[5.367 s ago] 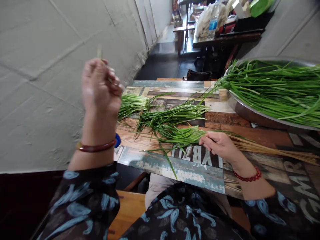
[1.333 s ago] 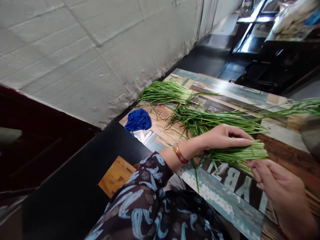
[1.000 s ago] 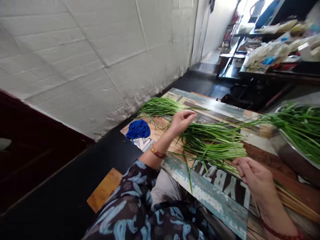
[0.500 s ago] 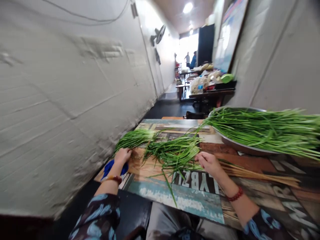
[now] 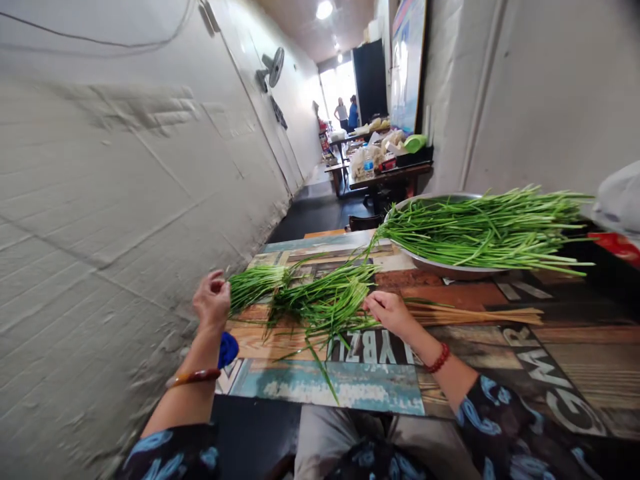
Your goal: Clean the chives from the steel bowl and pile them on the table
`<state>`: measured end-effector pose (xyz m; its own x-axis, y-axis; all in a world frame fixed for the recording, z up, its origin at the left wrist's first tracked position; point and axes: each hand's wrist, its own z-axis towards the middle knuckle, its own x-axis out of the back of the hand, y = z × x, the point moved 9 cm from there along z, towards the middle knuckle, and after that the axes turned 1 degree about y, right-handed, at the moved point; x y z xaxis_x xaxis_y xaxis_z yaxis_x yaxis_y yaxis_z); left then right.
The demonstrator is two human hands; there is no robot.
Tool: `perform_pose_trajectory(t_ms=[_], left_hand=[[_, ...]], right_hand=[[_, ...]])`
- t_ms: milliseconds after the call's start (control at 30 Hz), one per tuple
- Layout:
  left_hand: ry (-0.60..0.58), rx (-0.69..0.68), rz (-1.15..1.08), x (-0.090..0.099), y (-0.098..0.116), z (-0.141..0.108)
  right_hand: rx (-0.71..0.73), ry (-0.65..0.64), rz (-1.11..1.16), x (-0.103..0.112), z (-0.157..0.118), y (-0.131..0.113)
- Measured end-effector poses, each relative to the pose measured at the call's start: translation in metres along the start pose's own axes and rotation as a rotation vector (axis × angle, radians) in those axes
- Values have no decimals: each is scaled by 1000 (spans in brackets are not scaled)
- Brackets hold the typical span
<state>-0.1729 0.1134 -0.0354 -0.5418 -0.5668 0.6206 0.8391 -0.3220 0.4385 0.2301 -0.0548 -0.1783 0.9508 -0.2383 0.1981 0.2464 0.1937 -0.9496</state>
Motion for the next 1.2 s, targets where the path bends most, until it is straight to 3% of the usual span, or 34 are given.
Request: perform_pose_trajectory(t_ms=[33, 100, 233, 333, 467, 600, 767, 1200], left_hand=[[12, -4, -12, -1, 16, 1], [-73, -29, -149, -17, 56, -7], [-403, 72, -556, -78, 125, -53], [-526, 118, -654, -115, 158, -90], [-674, 212, -894, -149, 187, -118], [-764, 264, -1030, -166, 202, -127], [-782, 356, -1114, -180, 199, -135], [-789, 366, -1171, -176, 208, -144]], right_hand=[[-3, -5, 2, 0, -1, 0], [-8, -14, 11, 0, -2, 2], [-26, -20, 26, 1, -5, 7], [-24, -20, 23, 2, -6, 6], [-23, -26, 12, 2, -8, -1], [-32, -27, -2, 5, -9, -7], [-68, -51, -13, 7, -12, -9], [-212, -79, -29, 9, -22, -6]])
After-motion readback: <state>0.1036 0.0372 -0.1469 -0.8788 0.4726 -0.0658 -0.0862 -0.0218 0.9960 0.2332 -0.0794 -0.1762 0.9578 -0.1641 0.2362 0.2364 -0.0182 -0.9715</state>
